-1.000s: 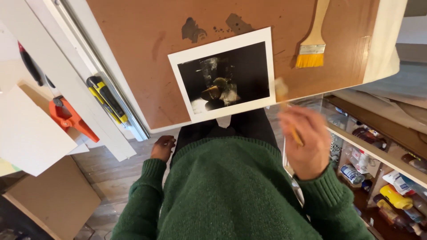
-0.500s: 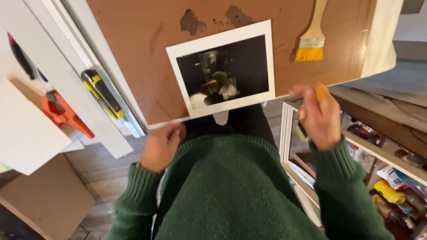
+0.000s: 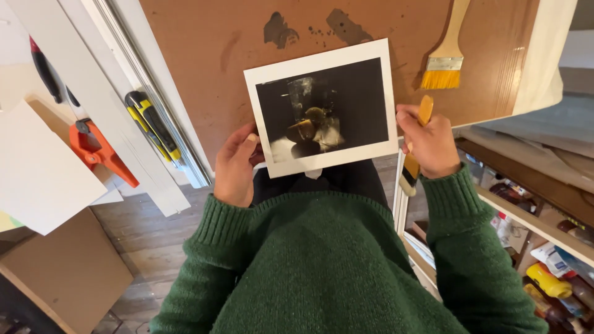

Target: Cleaning and dusting a photographic print using brushes in a workshop.

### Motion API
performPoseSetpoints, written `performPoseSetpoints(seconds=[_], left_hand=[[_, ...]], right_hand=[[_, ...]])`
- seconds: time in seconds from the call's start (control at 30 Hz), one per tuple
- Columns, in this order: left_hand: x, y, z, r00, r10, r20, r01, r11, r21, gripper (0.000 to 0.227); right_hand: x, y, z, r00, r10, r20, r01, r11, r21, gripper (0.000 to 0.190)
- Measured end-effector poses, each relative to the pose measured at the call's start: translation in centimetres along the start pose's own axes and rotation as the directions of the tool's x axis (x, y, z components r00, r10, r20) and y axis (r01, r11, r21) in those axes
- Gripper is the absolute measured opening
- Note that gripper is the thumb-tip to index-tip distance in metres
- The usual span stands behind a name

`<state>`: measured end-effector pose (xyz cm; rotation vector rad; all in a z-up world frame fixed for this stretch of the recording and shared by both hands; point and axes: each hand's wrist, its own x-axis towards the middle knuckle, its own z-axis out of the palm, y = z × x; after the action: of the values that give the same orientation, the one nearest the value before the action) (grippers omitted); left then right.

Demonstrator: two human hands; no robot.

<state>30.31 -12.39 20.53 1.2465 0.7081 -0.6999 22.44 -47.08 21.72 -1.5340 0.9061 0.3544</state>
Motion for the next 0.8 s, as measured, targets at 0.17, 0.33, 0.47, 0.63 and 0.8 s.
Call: performPoseSetpoints(seconds=[0.17,0.33,0.47,0.63,0.8], left_hand=[[-3.1,3.9,2.9,0.991,0.003,0.135,0.007,0.997,-0.072,0.032],[-6.5,7.2,7.8,0.904,0.208,0.374,-0.251,0.965,0.070,0.032],[-8.7,9.1,13.8,0.842,0.200,0.502,-0.257,0.965,0.047,0.028],[-10.2,10.0,20.7,0.696,0.226,0.682,-0.354,0.934,0.051,0.029],[-10.1,9.5,23.5,0.654,0.225,0.723,-0.360,0.932,0.035,0.029]], right_hand=[[-1.3,-0.6,-2.2,0.998,0.039,0.039,-0.044,0.989,0.139,0.031],[-1.8,0.7,-7.6,0.999,0.000,0.049,-0.022,0.886,0.464,0.029],[-3.2,-1.0,-11.6,0.996,-0.056,-0.071,0.086,0.821,0.564,0.024],[-4.3,-0.2,-18.3,0.967,-0.196,-0.160,0.252,0.674,0.694,0.015],[-7.1,-2.4,-21.5,0.942,-0.196,-0.274,0.332,0.677,0.658,0.019]])
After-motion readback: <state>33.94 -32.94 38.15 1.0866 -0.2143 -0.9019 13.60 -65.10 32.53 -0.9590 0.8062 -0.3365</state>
